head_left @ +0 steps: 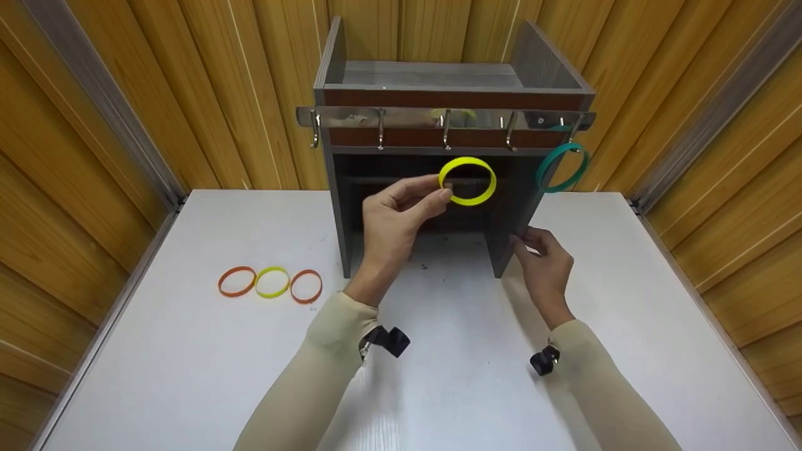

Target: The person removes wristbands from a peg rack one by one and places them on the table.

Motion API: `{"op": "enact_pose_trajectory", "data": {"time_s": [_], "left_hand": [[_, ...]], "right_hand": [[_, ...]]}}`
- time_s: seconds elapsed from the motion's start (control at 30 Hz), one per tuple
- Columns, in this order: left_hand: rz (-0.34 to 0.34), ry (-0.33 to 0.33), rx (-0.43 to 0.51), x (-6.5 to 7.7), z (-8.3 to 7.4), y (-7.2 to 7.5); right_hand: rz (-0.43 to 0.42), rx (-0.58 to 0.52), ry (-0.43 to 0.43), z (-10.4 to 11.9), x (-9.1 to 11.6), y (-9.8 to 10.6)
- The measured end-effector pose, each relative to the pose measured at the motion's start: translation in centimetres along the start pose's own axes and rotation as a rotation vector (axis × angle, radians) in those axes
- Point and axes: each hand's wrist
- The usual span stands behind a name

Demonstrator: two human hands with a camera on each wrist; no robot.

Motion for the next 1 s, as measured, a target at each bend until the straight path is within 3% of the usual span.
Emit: {"op": "enact_pose_trajectory", "data": {"time_s": [0.53, 0.7, 1.0], "left_hand": [[-0.089, 0.087, -0.021, 1.9, 1.6, 3.9], [-0.145, 0.132, -0.029, 2.6, 2.1, 5.5], [-0.242, 0.187, -0.049, 4.0, 2.5, 8.6]], "right_hand": [[0.003, 0.008, -0.031, 0.0, 0.3, 0.3], [-0.005, 0.007, -0.032, 0.2, 0.3, 0.2], [-0.009, -0.026, -0.04, 2.7, 0.8, -0.2]]}}
Point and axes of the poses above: each hand's wrist, its own x-axis away from the middle knuckle, its own y-axis out of the back of the hand, z = x × y, and after that the axes turned 4 degrees about z, right-handed
